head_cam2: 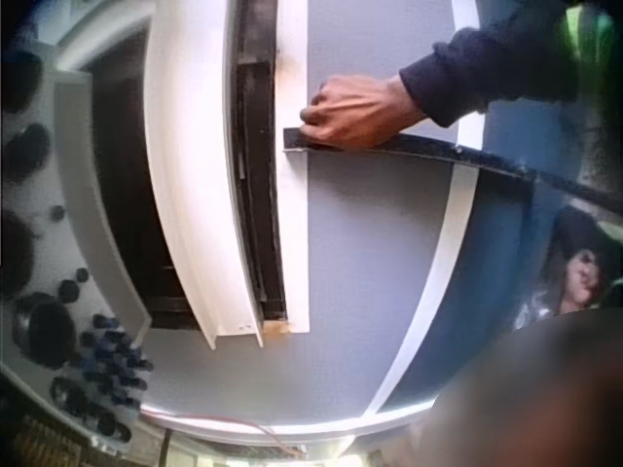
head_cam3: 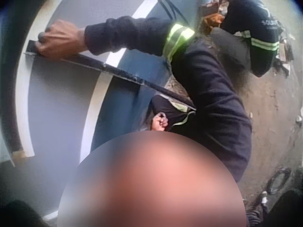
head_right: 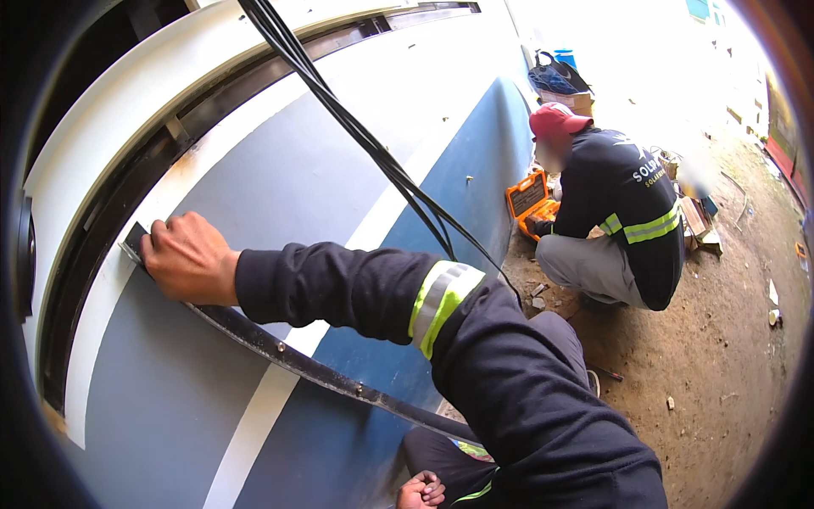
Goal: The person kneels beside a blue and white wall and secures a long black metal bracket using a hammer and small fasteners. They repeatedly tap the bracket into place and adjust its alignment while another worker is visible nearby.
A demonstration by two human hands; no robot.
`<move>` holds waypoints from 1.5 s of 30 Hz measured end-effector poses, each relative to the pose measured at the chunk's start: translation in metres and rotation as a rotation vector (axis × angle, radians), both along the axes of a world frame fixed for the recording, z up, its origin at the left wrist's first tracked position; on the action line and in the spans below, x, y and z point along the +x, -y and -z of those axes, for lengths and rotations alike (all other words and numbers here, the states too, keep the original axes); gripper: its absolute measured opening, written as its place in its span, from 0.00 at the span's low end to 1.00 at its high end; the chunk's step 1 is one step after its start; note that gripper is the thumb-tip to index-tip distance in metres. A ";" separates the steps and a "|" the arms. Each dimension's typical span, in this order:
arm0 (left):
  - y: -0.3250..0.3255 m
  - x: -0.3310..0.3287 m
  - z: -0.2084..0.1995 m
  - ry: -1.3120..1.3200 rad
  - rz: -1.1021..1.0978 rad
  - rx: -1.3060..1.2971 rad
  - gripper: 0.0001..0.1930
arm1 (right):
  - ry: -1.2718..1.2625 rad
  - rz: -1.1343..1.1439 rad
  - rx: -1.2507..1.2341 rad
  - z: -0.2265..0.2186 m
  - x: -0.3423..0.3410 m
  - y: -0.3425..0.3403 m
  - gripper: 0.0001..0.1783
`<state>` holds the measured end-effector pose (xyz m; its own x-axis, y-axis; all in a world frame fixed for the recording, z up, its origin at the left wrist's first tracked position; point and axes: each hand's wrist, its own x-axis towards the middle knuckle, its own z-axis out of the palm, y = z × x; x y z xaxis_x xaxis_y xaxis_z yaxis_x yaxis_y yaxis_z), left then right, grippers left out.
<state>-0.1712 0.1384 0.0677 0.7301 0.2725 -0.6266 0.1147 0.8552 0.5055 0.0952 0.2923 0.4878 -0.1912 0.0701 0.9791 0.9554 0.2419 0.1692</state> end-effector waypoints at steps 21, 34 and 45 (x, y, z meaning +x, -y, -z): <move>-0.011 -0.045 0.104 0.259 -0.036 -0.205 0.13 | -0.530 -0.392 0.061 0.011 -0.013 -0.019 0.07; -0.011 -0.044 0.075 0.241 -0.017 -0.181 0.12 | -0.411 -0.470 0.014 0.023 0.001 -0.007 0.13; -0.010 -0.046 0.080 0.249 -0.025 -0.188 0.13 | -0.274 -0.451 0.024 0.011 0.009 -0.009 0.06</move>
<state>-0.2168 0.1486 -0.0121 0.8619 0.1887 -0.4706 -0.0151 0.9372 0.3483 0.1042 0.3012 0.4766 0.0658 0.0166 0.9977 0.7674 0.6383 -0.0612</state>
